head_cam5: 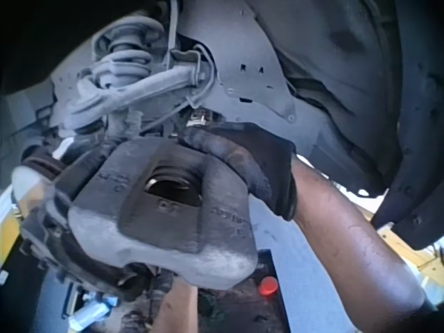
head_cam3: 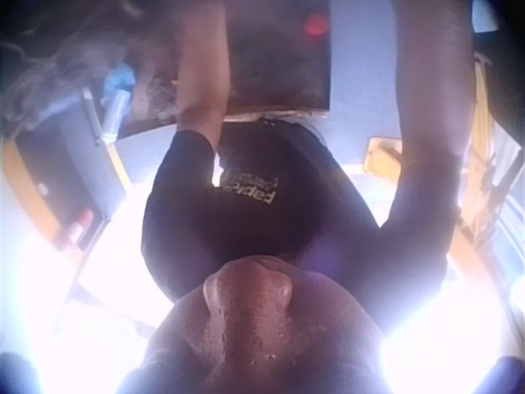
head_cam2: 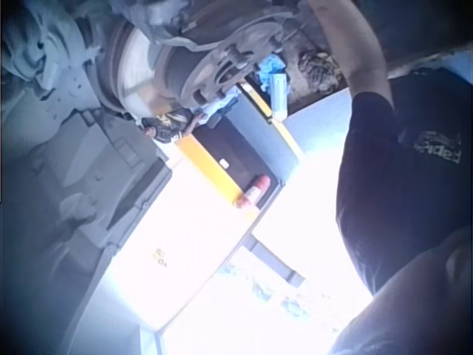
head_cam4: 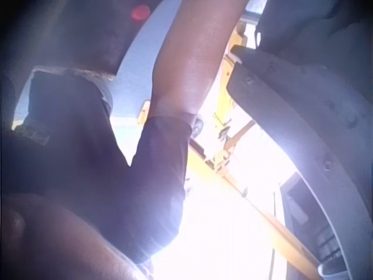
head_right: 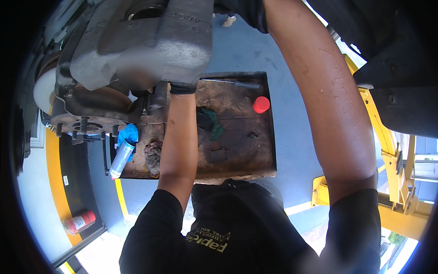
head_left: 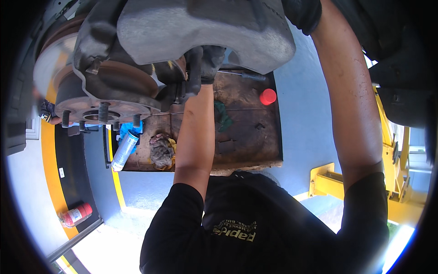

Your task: The person cleans the brake rotor and caliper with a cloth and spray, then installs a new brake disc and reattaches the caliper. The person uses a wrench to tighten bolts and secures the brake assembly on the vehicle.

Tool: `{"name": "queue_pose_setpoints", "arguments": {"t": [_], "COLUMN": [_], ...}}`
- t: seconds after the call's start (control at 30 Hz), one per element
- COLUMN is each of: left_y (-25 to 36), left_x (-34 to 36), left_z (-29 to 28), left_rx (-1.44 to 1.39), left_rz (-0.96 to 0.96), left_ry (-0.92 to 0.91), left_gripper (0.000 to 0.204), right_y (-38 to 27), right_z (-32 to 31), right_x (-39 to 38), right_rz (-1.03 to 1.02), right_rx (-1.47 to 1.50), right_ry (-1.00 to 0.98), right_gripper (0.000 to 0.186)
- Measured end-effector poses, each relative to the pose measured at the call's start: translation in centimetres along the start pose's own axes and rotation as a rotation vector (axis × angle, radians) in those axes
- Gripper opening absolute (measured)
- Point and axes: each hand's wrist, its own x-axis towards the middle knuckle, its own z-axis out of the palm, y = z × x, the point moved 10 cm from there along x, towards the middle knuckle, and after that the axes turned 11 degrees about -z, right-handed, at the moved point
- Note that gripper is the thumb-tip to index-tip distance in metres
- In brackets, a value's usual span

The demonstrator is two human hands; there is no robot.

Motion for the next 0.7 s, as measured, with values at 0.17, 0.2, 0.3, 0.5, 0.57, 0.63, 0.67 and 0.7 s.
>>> {"name": "queue_pose_setpoints", "arguments": {"t": [0.17,0.2,0.3,0.5,0.57,0.63,0.67,0.7], "left_y": [0.9,0.1,0.4,0.1,-1.1,-1.6,-1.2,-1.0], "left_x": [0.0,0.6,0.6,0.2,0.2,-0.3,-0.8,-1.1], "left_z": [-1.2,-1.2,-1.7,-2.6,-3.3,-4.1,-4.3,-4.0], "left_rx": [-0.071,-0.1,-0.126,-0.213,-0.322,-0.433,-0.445,-0.44], "left_rz": [0.012,-0.004,-0.014,-0.02,-0.056,-0.093,-0.104,-0.131], "left_ry": [-0.009,-0.021,-0.035,-0.07,-0.102,-0.151,-0.191,-0.245], "left_gripper": [0.03,0.031,0.034,0.041,0.043,0.046,0.047,0.048], "right_y": [-1.0,-1.3,-1.8,-0.4,-0.8,-0.9,0.0,-0.6], "right_z": [0.2,-0.3,-0.2,0.4,-0.3,-0.3,-0.2,0.4], "right_x": [-0.2,-0.4,-0.7,0.2,-0.1,-0.4,0.2,0.4], "right_rz": [-0.089,-0.065,0.046,-0.162,-0.214,-0.352,-0.119,0.116], "right_rx": [-0.083,-0.092,0.068,-0.124,-0.219,-0.329,-0.13,0.068], "right_ry": [-0.028,-0.024,-0.043,-0.055,-0.037,-0.001,0.013,0.024], "right_gripper": [0.038,0.038,0.037,0.039,0.04,0.04,0.04,0.04]}}
